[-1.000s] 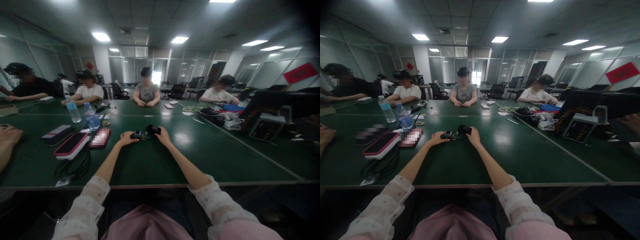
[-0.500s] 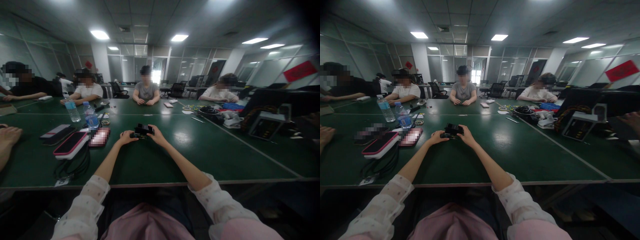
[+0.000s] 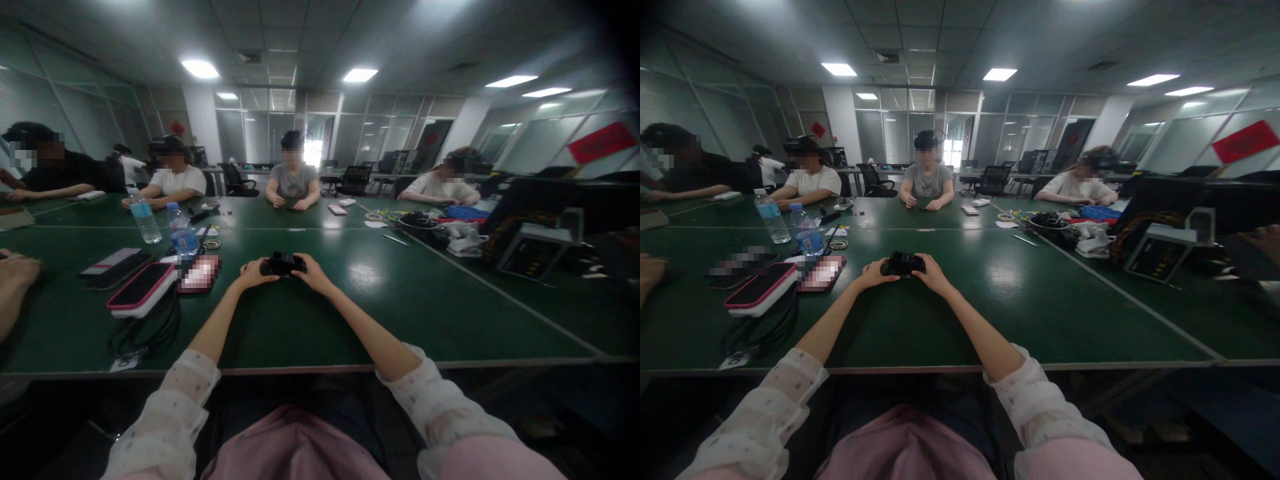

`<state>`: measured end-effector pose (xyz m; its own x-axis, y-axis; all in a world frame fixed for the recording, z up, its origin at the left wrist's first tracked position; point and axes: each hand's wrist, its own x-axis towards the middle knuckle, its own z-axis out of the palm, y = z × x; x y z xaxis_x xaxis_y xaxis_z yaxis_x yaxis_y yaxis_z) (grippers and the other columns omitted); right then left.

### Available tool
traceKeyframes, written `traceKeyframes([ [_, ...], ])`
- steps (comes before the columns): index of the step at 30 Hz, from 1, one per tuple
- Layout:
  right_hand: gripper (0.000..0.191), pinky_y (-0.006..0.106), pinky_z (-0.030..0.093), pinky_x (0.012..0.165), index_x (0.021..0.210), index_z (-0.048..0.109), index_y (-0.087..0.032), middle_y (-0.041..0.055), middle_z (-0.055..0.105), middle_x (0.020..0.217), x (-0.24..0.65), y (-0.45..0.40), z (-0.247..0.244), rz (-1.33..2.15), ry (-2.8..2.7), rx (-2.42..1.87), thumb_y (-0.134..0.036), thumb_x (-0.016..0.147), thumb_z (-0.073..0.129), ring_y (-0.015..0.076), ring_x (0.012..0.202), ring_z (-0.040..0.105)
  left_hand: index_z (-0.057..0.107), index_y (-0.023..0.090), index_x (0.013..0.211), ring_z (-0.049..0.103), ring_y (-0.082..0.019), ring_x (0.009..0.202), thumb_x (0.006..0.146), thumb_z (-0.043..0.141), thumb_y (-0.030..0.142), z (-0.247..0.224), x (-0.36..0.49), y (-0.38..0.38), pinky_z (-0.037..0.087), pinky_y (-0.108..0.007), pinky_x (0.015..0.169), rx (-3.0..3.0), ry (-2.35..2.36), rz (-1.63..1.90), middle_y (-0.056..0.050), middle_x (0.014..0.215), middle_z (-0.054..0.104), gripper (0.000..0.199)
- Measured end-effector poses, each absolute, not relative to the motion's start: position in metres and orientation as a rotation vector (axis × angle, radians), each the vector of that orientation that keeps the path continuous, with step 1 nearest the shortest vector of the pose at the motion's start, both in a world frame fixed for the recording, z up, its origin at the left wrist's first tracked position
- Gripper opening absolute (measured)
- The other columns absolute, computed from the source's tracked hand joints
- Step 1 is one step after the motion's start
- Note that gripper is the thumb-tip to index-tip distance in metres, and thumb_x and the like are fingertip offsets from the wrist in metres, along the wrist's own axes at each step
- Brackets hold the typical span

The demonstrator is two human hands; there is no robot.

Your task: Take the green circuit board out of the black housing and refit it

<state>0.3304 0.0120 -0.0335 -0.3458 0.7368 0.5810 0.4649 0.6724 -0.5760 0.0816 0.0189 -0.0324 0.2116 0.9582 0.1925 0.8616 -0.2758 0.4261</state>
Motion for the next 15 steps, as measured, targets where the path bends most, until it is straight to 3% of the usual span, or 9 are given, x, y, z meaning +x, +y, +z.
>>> traceKeyframes([
  [15, 0.055, 0.043, 0.045, 0.099, 0.13, 0.048, -0.022, 0.0101, 0.056, 0.122, 0.3336, 0.0103, -0.0288, 0.336, -2.052, -0.937, -0.022, 0.078, 0.068, 0.0238, 0.113, 0.056, 0.048, 0.031, 0.13, 0.049, -0.027, 0.126, 0.079, 0.051, 0.071, -0.0308, 0.079, 0.0192, 0.031, -0.043, 0.107, 2.214, 1.639, 0.698, -0.002, 0.132, 0.058, 0.065],
])
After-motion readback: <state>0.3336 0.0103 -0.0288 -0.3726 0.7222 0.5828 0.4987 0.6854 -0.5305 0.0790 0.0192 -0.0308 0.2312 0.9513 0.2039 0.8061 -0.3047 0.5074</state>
